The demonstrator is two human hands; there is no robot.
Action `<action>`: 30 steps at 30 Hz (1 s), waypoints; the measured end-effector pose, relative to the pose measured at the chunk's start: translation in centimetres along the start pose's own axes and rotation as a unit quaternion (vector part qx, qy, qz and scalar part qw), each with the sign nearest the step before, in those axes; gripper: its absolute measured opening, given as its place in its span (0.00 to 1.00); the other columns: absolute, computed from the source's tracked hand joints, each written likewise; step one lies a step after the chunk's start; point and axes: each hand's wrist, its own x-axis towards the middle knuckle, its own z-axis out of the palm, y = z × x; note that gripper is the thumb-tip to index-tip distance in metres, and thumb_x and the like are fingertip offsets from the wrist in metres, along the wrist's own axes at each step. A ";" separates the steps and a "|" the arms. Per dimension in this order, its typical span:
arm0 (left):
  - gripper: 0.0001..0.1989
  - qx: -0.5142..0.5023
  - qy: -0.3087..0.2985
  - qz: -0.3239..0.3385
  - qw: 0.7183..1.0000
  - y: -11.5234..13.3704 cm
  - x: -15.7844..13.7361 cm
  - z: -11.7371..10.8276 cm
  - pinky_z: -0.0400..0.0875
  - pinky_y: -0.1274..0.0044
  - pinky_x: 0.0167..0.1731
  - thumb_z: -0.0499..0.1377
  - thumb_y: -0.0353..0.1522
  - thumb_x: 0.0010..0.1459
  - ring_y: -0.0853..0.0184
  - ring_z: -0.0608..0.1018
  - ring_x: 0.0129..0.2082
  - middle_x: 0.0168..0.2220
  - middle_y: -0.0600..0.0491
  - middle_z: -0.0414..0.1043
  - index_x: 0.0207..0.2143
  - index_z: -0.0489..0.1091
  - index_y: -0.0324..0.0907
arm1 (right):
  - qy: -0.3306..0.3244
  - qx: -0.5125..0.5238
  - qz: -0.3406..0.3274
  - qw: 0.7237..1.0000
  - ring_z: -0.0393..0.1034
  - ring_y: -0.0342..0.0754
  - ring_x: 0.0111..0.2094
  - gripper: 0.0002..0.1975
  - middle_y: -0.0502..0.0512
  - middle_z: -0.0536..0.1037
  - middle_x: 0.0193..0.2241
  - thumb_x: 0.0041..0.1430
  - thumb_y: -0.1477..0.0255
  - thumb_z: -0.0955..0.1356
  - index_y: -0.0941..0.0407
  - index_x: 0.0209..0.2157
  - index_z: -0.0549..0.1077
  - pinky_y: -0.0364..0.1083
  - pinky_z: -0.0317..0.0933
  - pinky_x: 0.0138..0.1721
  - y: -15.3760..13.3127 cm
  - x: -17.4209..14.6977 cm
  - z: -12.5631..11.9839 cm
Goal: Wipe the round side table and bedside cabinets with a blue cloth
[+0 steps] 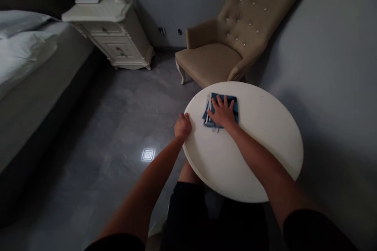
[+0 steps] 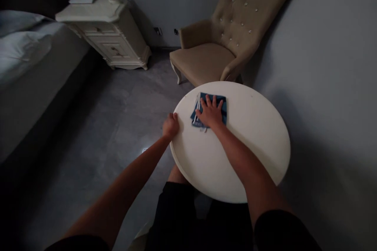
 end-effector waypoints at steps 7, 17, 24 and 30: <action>0.28 -0.027 -0.001 -0.005 1.000 -0.5 0.8 0.7 0.77 0.63 0.58 0.40 0.47 0.85 0.49 0.85 0.60 0.59 0.37 0.85 0.59 0.75 0.44 | 0.025 0.019 0.032 0.999 0.35 0.81 0.84 0.43 0.68 0.49 0.86 0.79 0.47 0.56 0.57 0.83 0.59 0.88 0.27 0.77 2.8 13.4 -0.5; 0.42 -0.340 0.069 -0.095 0.933 -2.4 1.5 1.7 0.81 0.72 0.46 0.28 0.48 0.82 0.60 0.89 0.51 0.55 0.39 0.86 0.66 0.74 0.38 | 0.005 0.043 -0.105 0.994 0.37 0.77 0.85 0.39 0.62 0.54 0.85 0.78 0.51 0.61 0.54 0.81 0.64 0.83 0.29 0.80 -7.0 5.9 0.9; 0.35 -0.420 0.036 -0.219 0.880 -11.1 -6.5 2.0 0.81 0.72 0.37 0.37 0.54 0.81 0.61 0.87 0.37 0.46 0.41 0.85 0.70 0.68 0.43 | -0.031 0.042 -0.227 0.973 0.40 0.76 0.85 0.39 0.61 0.55 0.85 0.76 0.50 0.67 0.53 0.80 0.66 0.82 0.30 0.81 -11.6 -8.2 1.8; 0.21 -0.346 -0.006 -0.218 0.912 -18.7 -13.9 0.7 0.75 0.74 0.29 0.47 0.50 0.80 0.63 0.83 0.29 0.42 0.44 0.82 0.53 0.69 0.45 | -0.026 0.071 -0.243 0.967 0.39 0.73 0.85 0.39 0.59 0.55 0.85 0.75 0.51 0.70 0.50 0.80 0.67 0.80 0.31 0.82 -10.9 -21.4 2.7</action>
